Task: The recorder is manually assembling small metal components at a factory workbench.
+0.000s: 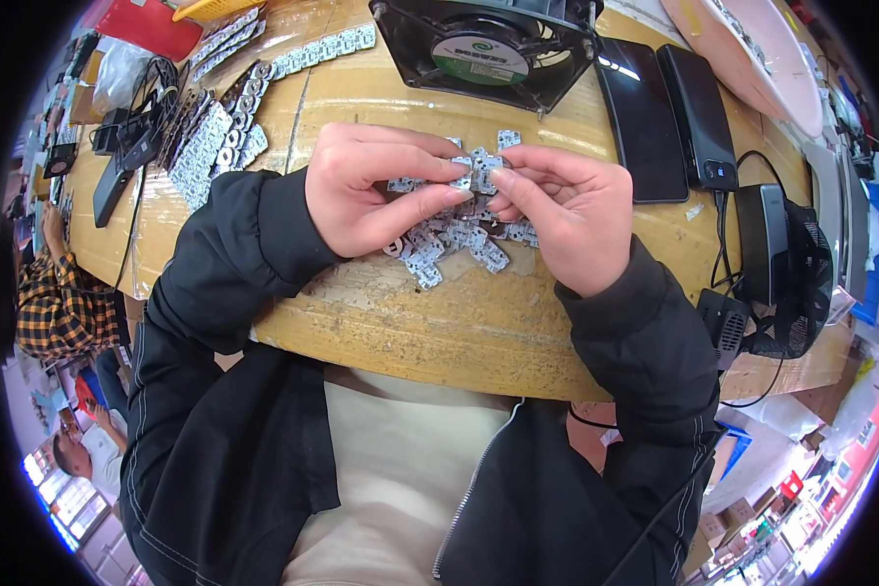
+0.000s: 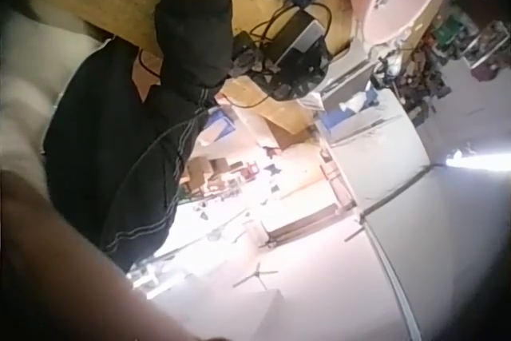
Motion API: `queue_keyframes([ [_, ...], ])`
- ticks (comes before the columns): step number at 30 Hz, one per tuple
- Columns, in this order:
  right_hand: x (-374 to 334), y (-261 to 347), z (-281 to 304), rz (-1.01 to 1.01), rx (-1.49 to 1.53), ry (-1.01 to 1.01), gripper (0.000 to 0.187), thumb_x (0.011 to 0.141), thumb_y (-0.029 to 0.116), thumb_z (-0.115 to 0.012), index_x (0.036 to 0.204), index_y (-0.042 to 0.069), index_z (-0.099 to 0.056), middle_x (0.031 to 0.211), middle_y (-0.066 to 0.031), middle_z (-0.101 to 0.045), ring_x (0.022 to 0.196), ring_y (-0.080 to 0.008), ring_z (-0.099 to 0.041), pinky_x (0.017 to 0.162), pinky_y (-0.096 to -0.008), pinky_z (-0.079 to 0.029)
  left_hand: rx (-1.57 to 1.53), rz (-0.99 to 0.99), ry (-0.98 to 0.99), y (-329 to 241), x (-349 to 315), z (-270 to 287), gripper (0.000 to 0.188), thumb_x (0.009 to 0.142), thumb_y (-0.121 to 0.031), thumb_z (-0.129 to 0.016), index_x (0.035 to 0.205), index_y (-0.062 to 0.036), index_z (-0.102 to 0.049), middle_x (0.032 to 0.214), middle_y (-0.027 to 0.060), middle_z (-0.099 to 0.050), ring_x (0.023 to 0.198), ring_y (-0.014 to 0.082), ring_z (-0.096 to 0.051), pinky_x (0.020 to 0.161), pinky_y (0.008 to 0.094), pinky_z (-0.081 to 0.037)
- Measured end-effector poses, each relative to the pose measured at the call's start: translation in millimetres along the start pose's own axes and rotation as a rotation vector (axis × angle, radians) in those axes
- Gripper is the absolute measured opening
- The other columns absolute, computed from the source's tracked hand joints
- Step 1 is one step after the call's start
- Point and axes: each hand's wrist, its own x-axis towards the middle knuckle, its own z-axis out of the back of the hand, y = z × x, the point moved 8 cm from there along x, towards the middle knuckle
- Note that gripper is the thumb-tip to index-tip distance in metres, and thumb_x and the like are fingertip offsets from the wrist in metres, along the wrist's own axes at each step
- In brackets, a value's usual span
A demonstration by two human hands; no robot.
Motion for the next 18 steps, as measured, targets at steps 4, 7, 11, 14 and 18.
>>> queue_keyframes([
  [4, -2.4, 0.4, 0.8, 0.012, -0.008, -0.020, 0.018, 0.087, -0.003, -0.064, 0.103, -0.011, -0.065, 0.082, -0.0118, -0.068, 0.067, -0.0117, -0.064, 0.062, -0.0214, -0.052, -0.010, 0.066, 0.078, -0.9, 1.3, 1.8, 0.013, 0.076, -0.001, -0.074, 0.088, 0.0047, -0.070, 0.087, 0.0209, -0.070, 0.076, 0.0289, -0.071, 0.068, 0.0301, -0.057],
  [7, -3.4, 2.2, -0.3, 0.001, -0.019, -0.015, 0.017, 0.086, -0.004, -0.065, 0.101, -0.012, -0.066, 0.080, -0.0122, -0.068, 0.065, -0.0120, -0.064, 0.061, -0.0216, -0.052, -0.002, 0.073, 0.064, -0.8, 0.0, 2.0, 0.014, 0.077, -0.001, -0.074, 0.089, 0.0046, -0.070, 0.088, 0.0210, -0.070, 0.077, 0.0287, -0.071, 0.069, 0.0302, -0.057],
  [11, -4.0, 1.1, 1.0, -0.019, -0.009, -0.062, 0.017, 0.086, -0.003, -0.065, 0.101, -0.012, -0.066, 0.080, -0.0126, -0.069, 0.065, -0.0123, -0.065, 0.061, -0.0219, -0.053, 0.020, -0.015, 0.059, -3.3, -1.2, -1.7, 0.015, 0.075, -0.005, -0.076, 0.088, 0.0024, -0.070, 0.085, 0.0184, -0.069, 0.072, 0.0289, -0.070, 0.063, 0.0309, -0.056],
  [14, -6.4, -0.1, 3.5, 0.001, 0.013, -0.090, 0.018, 0.087, -0.003, -0.064, 0.102, -0.012, -0.065, 0.080, -0.0130, -0.069, 0.066, -0.0127, -0.065, 0.062, -0.0221, -0.053, 0.048, -0.093, 0.030, -11.6, -3.6, -2.4, 0.017, 0.075, -0.010, -0.077, 0.086, 0.0005, -0.071, 0.085, 0.0161, -0.069, 0.069, 0.0294, -0.068, 0.059, 0.0322, -0.055],
  [18, -4.2, 0.4, 2.9, 0.004, 0.010, -0.064, 0.018, 0.088, -0.002, -0.064, 0.104, -0.011, -0.065, 0.081, -0.0139, -0.069, 0.067, -0.0138, -0.066, 0.062, -0.0225, -0.053, 0.033, -0.054, 0.024, -6.2, -2.1, -0.2, 0.015, 0.074, -0.009, -0.077, 0.084, 0.0003, -0.070, 0.082, 0.0168, -0.069, 0.068, 0.0293, -0.068, 0.060, 0.0324, -0.055],
])
